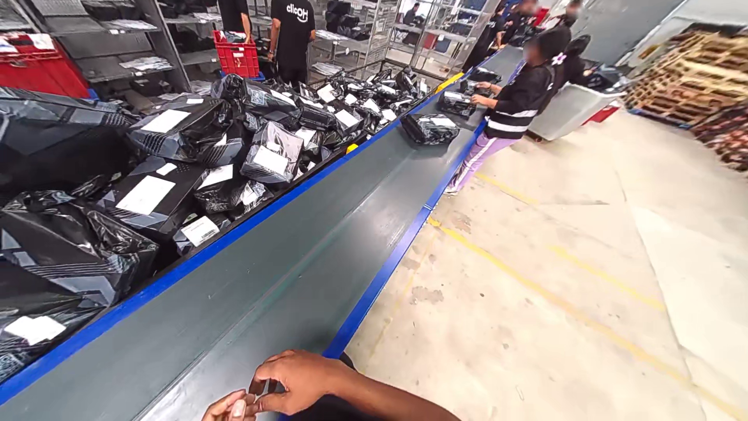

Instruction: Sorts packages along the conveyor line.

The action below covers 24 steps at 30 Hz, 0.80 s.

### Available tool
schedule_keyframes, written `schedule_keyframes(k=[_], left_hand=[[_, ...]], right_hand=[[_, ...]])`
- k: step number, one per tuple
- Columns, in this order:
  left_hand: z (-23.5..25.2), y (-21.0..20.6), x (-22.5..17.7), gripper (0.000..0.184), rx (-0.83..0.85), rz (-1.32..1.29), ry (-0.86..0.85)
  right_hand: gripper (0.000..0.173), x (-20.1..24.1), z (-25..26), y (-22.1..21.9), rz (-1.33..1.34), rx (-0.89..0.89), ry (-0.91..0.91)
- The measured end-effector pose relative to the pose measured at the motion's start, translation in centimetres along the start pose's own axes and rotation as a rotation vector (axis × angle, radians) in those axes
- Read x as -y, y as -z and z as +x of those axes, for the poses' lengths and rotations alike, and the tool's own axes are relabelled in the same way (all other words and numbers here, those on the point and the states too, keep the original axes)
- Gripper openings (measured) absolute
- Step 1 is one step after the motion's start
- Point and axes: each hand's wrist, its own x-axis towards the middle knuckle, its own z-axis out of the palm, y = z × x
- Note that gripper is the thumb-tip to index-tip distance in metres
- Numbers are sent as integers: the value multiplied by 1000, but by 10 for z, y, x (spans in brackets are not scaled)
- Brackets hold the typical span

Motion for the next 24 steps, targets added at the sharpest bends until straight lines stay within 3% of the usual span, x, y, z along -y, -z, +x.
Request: schedule_keyframes(k=[10,24], left_hand=[[0,-13,-7,18,46,43,24],[11,-78,4,19,214,17,104]], right_hand=[[25,-1,-16,5,9,-24,-7],[26,-16,-98,17,28,-149,-157]])
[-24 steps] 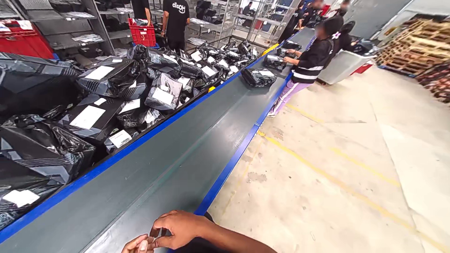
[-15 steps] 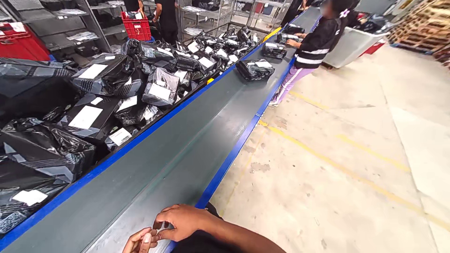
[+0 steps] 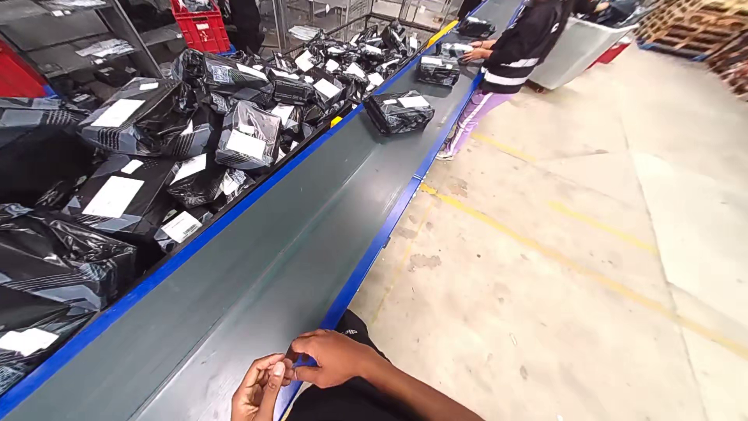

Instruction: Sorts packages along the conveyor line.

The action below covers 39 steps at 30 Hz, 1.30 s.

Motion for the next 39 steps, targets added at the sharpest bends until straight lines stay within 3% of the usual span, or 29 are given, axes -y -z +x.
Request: schedule_keyframes(k=[8,17,22,27,34,39], left_hand=[[29,-41,7,19,-10,18,43],[107,-148,10,20,-56,11,56],[155,-211,16,23,6,11,34],[198,-240,23,27,-3,16,64],[248,-244,37,29,-97,-40,203],[297,-235,45,40,-139,22,282]], right_hand=[[32,-37,-24,33,27,19,-34],[31,-104,-53,146,-45,1,-61],[31,-156,-78,229,2,-217,-117],[40,-220,-98,314,24,-505,-265],[67,-274,-95,435,39,-937,-346],[90,-315,-63,474,-1,-1011,-449]])
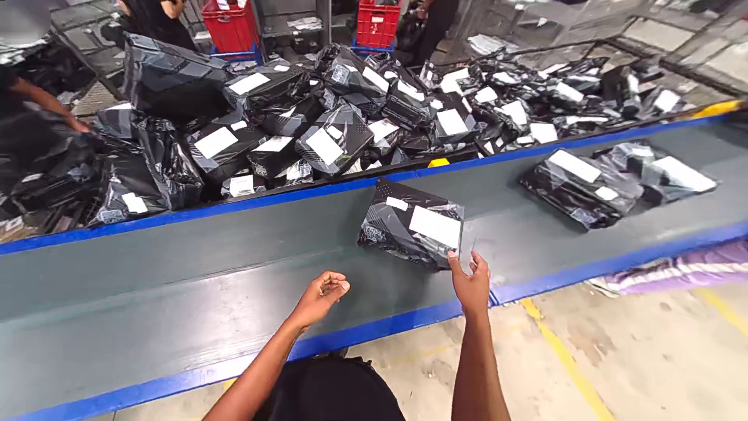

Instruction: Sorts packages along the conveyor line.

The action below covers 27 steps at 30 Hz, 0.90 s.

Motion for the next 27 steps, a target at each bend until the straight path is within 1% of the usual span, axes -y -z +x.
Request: schedule_keyframes(k=[2,3,4,7,10,11,14,15,17,20,22,23,24,25,27], left_hand=[[20,3,3,49,-45,16,26],[29,6,8,56,-89,30,43],[38,10,13,64,-136,53,61],[63,24,28,85,-280,96,118],[81,41,40,100,-366,74,126],[86,46,44,101,-368,54,118],[93,57,57,88,-398,34,100],[91,60,60,87,-423,48,95],[78,68,65,94,-490,53,83],[56,85,74,91,-616,-28,118],[44,101,76,95,-727,-148,134],[38,107,76,98,-782,-234,122],[31,110,74,102,-830,-329,99],[22,109,69,107,-859,-421,78],[5,102,64,117,-878,-520,92]], right_hand=[[100,-7,9,-20,35,77,-46],[101,-7,9,-35,59,132,-73],[100,-7,4,-50,84,179,-89],[83,-2,-26,-92,195,230,-69],[79,4,-61,-117,291,235,-50],[79,8,-72,-122,288,245,-49],[78,17,-100,-134,221,296,-60],[78,20,-107,-138,192,320,-53],[78,32,-121,-150,188,378,-39],[74,49,-144,-162,284,458,-98],[63,50,-147,-167,314,554,-183],[61,51,-144,-169,344,609,-232],[61,53,-138,-172,368,634,-240],[64,59,-130,-178,376,632,-208],[77,71,-110,-192,294,606,-41]])
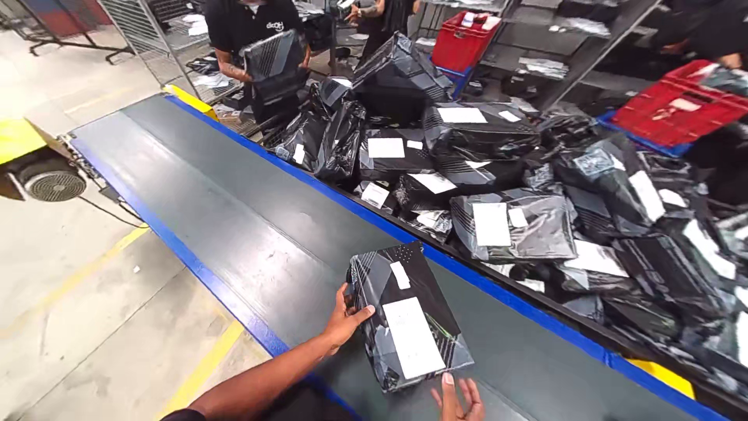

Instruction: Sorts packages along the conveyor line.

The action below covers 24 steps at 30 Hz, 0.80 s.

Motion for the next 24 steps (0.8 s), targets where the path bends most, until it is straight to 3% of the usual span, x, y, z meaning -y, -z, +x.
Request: schedule_keyframes(k=[3,7,10,12,18,21,24], left_hand=[[-17,6,7,114,35,53,38],[-10,35,2,126,-11,158,82],[-3,77,-16,126,-46,82,96],[-5,108,-33,115,-29,-37,69],[5,199,-76,105,64,-147,74],[29,202,-114,106,78,-213,-36],[87,180,-186,95,103,-244,-225]], right_hand=[[89,5,46,-12,-221,130,148],[86,15,58,-62,-319,386,132],[68,37,27,-106,-261,421,153],[58,48,-7,-134,-170,424,161],[54,75,-79,-202,-8,318,201],[54,103,-71,-227,93,284,202],[68,141,-35,-245,214,383,325]])
